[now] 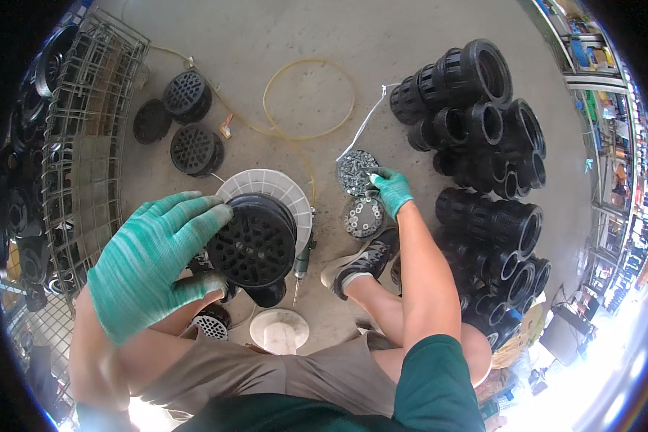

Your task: The person picks up screws and washers, positions them onto a black circular component, and uses a pneumatic screwdriver to secure them. The person then picks up a larger black housing and places the assembled component into it.

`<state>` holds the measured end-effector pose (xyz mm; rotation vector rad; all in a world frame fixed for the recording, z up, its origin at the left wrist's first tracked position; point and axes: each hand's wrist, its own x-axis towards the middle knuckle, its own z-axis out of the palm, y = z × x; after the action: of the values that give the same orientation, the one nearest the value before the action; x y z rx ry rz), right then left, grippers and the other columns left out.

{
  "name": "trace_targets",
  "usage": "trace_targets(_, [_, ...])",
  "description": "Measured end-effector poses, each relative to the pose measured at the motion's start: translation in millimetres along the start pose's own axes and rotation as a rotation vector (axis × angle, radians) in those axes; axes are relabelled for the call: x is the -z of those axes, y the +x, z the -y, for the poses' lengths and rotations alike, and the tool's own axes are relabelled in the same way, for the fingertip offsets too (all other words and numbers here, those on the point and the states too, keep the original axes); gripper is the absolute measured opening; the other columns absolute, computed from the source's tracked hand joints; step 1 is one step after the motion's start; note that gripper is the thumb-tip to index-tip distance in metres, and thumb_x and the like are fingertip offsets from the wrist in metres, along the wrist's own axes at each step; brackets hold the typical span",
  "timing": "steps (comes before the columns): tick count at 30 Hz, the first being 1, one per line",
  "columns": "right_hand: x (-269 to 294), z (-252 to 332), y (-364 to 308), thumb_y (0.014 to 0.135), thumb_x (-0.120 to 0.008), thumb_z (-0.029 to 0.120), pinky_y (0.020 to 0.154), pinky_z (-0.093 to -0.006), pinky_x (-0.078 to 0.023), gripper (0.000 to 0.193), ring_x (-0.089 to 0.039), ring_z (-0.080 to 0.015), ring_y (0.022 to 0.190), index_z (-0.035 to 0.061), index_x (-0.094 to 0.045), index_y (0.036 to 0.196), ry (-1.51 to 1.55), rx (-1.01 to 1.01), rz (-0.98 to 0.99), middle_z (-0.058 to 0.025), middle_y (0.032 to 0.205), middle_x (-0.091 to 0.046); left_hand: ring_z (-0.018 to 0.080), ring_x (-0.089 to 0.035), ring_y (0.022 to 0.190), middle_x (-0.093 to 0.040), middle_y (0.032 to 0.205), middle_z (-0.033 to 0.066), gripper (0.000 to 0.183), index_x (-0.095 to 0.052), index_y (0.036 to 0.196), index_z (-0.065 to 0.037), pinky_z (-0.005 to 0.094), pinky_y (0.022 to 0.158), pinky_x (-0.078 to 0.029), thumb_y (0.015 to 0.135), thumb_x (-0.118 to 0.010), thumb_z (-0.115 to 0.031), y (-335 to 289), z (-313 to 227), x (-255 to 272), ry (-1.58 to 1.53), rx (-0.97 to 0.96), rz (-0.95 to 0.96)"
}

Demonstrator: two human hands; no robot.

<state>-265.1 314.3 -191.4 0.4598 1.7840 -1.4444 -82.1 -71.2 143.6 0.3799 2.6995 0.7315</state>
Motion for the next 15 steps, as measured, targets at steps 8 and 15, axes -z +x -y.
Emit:
trace_targets(8, [-24,111,-124,0.099,-0.061,0.009,0.063,-0.0248,-0.059,0.027,-0.068,-0.0138,0.078,0.0016,-0.06,0.125,0.165,0.104,0.268,-0.0081,0.104,-0.069,0.027,-0.064,0.113,-0.064,0.122,0.0181,0.056,-0.053,0.138,0.001,0.0352,0.093,-0.052,0.095,-0.067,-0.033,1,-25,3,-0.586,0.198,-0.08])
trace_targets(15, [-110,205,-313,0.096,-0.065,0.009,0.07,-0.0292,-0.059,0.027,-0.068,-0.016,0.082,-0.0028,-0.064,0.119,-0.108,0.257,0.499,-0.0095,0.098,-0.069,0.03,-0.06,0.119,-0.059,0.131,0.0185,0.074,-0.049,0.138,0.004,0.0418,0.102,-0.051,0.099,-0.05,-0.059,10,-58,-35,-2.004,0.336,0.12])
